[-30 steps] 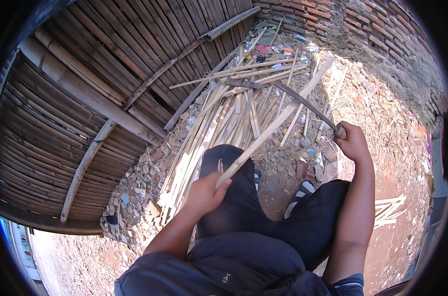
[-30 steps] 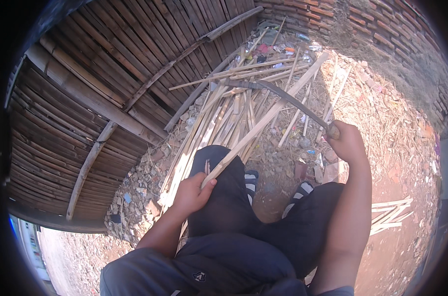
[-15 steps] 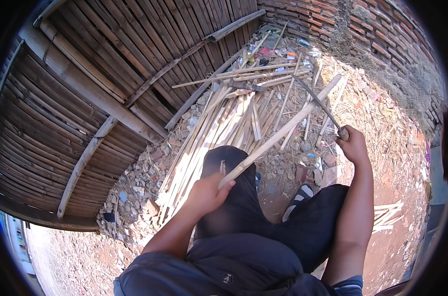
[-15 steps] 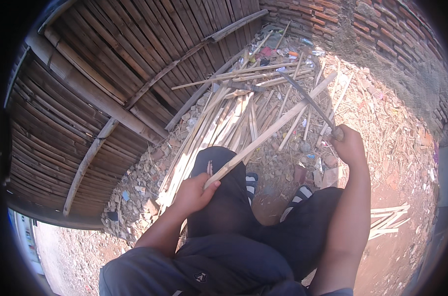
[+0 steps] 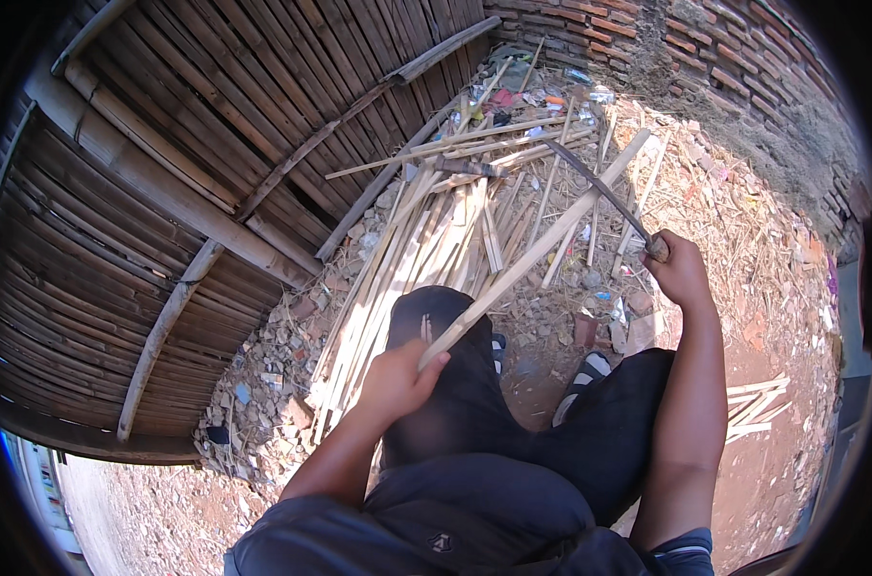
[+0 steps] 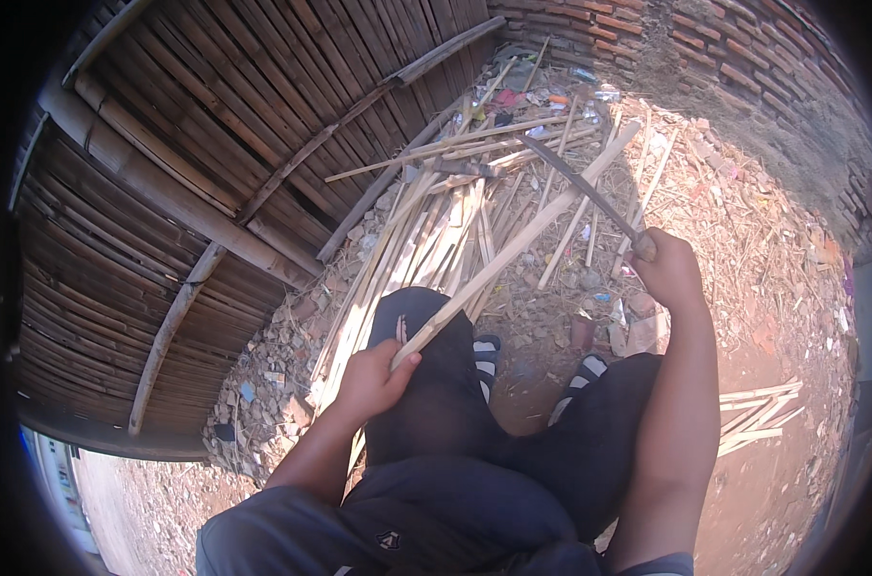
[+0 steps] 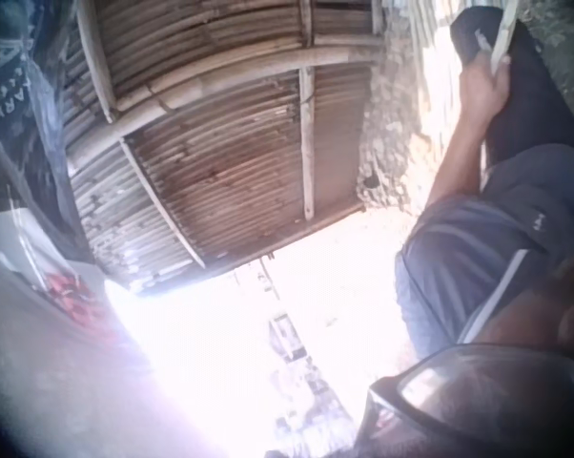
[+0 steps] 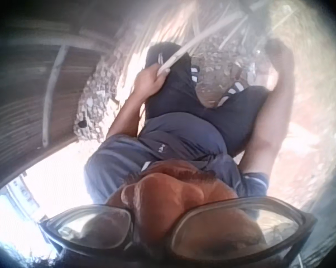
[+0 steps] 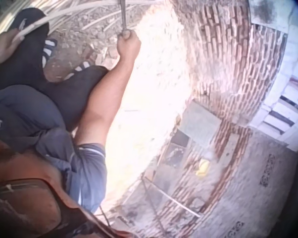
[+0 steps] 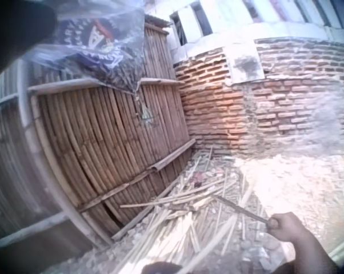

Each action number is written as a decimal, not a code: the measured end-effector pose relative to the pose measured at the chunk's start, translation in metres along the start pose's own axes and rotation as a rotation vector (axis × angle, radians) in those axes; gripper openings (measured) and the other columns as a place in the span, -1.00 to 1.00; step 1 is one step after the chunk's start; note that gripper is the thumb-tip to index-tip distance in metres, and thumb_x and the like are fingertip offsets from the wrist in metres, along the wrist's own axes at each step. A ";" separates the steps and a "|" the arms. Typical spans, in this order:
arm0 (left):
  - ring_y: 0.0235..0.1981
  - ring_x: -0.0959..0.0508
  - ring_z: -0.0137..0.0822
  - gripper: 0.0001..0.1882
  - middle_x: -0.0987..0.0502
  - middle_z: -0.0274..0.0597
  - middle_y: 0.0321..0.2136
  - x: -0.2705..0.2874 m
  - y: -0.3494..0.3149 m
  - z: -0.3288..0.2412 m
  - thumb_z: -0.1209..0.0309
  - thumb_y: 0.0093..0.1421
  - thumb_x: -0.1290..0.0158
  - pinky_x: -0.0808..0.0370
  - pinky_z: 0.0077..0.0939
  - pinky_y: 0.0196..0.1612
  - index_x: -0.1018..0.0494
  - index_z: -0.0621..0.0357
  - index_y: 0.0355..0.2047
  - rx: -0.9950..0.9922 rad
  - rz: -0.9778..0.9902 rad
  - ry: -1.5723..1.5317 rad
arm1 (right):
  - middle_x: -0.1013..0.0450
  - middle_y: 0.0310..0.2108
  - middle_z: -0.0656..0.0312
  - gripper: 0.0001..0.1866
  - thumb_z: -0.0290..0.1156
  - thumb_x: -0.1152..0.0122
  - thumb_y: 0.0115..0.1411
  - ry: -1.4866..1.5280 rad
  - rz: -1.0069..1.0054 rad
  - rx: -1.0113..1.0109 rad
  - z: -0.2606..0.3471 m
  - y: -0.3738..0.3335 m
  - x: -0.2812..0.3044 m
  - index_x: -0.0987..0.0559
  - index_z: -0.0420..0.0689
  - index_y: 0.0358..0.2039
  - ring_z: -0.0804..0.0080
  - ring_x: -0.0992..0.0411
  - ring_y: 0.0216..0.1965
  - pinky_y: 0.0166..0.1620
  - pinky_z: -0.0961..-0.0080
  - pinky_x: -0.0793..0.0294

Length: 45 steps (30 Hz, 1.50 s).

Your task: The person shaves thin layers off a piece of bamboo using a large blade, handling one strip at a time while sitting on the ground.

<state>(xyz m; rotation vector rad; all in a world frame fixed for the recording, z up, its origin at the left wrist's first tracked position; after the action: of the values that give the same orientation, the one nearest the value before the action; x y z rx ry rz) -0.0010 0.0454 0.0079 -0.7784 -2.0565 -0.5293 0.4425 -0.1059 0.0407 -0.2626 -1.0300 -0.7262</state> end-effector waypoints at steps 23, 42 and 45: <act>-0.49 -0.60 0.22 -0.56 -0.54 0.15 -0.58 0.000 0.003 0.002 0.05 0.42 -0.16 -0.49 -0.04 -0.39 -0.52 0.23 -0.37 0.013 0.023 -0.030 | -0.61 -0.33 -0.07 -0.60 -0.25 -0.60 0.01 -0.085 0.293 0.298 0.048 -0.031 -0.014 -0.70 -0.15 -0.18 -0.15 -0.59 -0.22 -0.11 0.10 -0.55; -0.32 -0.67 0.26 -0.53 -0.64 0.19 -0.44 0.005 0.000 0.001 -0.04 0.43 -0.09 -0.58 0.05 -0.23 -0.60 0.18 -0.18 0.076 0.083 -0.047 | -0.62 -0.37 -0.02 -0.64 -0.26 -0.59 0.06 0.089 0.225 0.055 0.003 -0.007 -0.015 -0.70 -0.18 -0.20 0.05 -0.61 -0.27 -0.11 0.21 -0.57; -0.31 -0.67 0.26 -0.52 -0.65 0.19 -0.43 0.006 -0.002 0.002 -0.05 0.42 -0.09 -0.59 0.06 -0.21 -0.61 0.17 -0.16 0.100 0.084 -0.022 | -0.63 -0.34 -0.06 -0.64 -0.25 -0.57 0.08 -0.005 0.184 -0.010 0.006 -0.008 -0.008 -0.70 -0.16 -0.18 -0.03 -0.62 -0.24 -0.09 0.17 -0.58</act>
<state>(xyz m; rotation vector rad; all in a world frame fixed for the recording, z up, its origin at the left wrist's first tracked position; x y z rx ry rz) -0.0061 0.0471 0.0114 -0.8110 -2.0441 -0.3699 0.4308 -0.1054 0.0357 -0.3625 -0.9927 -0.5649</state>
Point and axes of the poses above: each hand's wrist, its own y-axis towards the middle knuckle, its own x-axis out of the back of the hand, z = x × y, the point moved 3 cm from there along y, towards the middle knuckle
